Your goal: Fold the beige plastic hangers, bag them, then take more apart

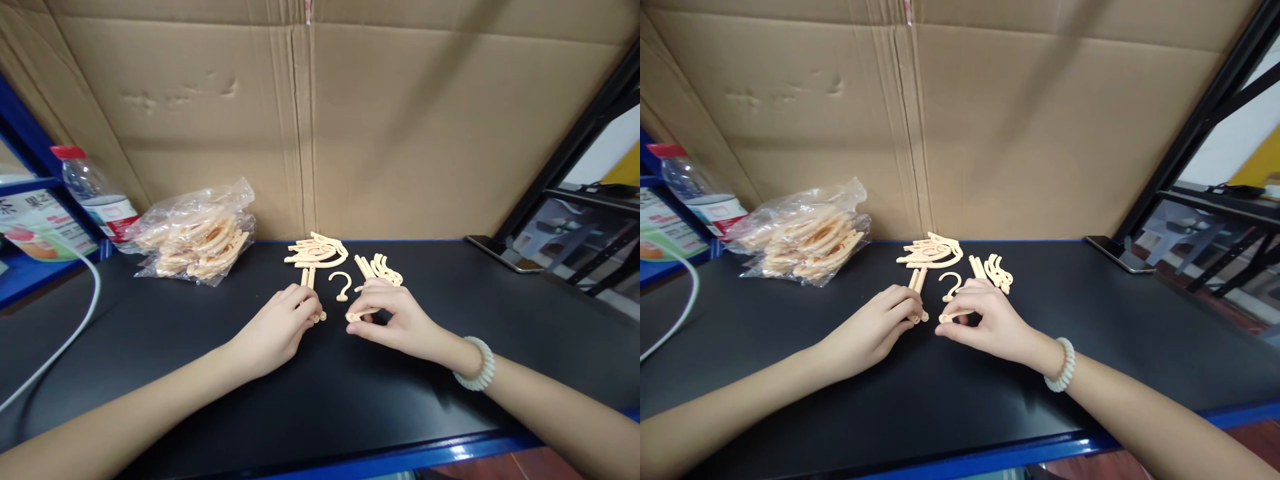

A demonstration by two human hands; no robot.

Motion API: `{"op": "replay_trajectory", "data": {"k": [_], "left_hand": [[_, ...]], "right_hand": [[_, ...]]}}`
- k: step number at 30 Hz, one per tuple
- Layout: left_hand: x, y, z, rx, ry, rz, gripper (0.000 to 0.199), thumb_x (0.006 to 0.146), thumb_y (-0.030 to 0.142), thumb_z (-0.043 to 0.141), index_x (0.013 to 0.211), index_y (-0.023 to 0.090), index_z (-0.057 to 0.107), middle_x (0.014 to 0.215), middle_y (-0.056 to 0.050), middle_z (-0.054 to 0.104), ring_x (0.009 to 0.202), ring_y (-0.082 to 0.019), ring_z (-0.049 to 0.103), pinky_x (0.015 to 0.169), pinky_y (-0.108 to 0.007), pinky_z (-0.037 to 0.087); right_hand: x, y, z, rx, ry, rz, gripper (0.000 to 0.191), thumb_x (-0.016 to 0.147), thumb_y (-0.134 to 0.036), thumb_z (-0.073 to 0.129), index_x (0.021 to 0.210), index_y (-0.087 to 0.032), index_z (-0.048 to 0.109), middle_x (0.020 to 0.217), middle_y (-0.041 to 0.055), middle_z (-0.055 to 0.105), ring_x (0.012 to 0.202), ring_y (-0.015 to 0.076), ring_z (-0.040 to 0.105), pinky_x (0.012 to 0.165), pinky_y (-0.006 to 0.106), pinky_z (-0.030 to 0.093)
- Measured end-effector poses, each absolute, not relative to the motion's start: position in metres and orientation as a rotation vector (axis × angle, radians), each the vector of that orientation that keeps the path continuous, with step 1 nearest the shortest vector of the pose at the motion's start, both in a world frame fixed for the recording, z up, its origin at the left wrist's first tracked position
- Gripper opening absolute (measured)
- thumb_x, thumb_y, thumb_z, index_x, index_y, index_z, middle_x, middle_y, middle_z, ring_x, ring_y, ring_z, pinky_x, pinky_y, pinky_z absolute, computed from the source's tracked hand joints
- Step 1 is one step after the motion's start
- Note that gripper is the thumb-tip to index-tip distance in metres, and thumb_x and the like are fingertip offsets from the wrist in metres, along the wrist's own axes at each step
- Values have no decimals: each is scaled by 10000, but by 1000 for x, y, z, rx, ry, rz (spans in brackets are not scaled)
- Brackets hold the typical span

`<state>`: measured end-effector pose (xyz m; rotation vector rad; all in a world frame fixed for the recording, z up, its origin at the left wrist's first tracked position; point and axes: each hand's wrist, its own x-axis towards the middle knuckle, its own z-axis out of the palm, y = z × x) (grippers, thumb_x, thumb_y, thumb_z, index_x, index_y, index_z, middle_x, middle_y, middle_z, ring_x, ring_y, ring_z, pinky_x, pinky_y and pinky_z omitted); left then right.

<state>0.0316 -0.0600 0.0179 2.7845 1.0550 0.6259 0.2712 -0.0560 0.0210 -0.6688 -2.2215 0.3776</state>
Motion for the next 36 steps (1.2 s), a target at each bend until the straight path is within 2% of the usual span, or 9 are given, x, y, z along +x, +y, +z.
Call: {"op": "replay_trajectory", "data": {"k": [3,8,13,16,21,29,36], "left_hand": [[32,-61,16,2724,999,692,185,902,72,446,981,192,563,1042,-71,583,969,-210,542,856,-363,491],[35,-60,9,2660,1009,795,120,857,117,568,945,197,550,1068,-61,574,1016,-213,548,898,-393,496],[36,-56,1,2702,1059,876,278,859,181,615,1135,201,587,1160,-93,588,1090,-245,558,934,-450,502],[35,-53,-1,2737,1050,856,263,880,188,603,1141,202,632,1182,-103,606,1107,-248,567,947,-444,505],[36,-50,-3,2754,981,889,173,910,195,581,1051,184,680,1061,-79,678,1057,-223,594,929,-405,520],[39,-44,-3,2798,926,931,156,895,194,605,1005,176,714,1027,-75,708,1036,-222,616,909,-387,536],[40,-40,-2,2830,919,932,162,903,208,597,1008,184,718,1029,-68,712,1026,-218,624,899,-382,544]], "right_hand": [[272,-55,21,-680,-2242,345,130,869,-297,682,813,-181,663,702,2,643,751,156,555,739,310,420],[273,-50,18,-692,-2332,201,82,900,-278,643,929,-205,665,914,34,679,930,186,560,887,379,420],[276,-43,14,-723,-2340,120,114,893,-276,652,989,-221,677,976,46,667,1013,202,551,932,408,429],[277,-39,12,-746,-2341,100,127,891,-267,655,1007,-227,686,990,50,659,1022,206,544,943,418,428],[274,-33,10,-795,-2355,27,114,891,-266,653,980,-210,697,1000,57,646,1025,218,525,943,420,409],[267,-16,3,-840,-2416,-150,124,899,-281,640,961,-196,706,1008,68,646,1042,237,494,933,421,395],[266,-13,0,-856,-2458,-166,144,912,-281,622,975,-188,711,994,65,637,989,221,496,883,383,404]]}}
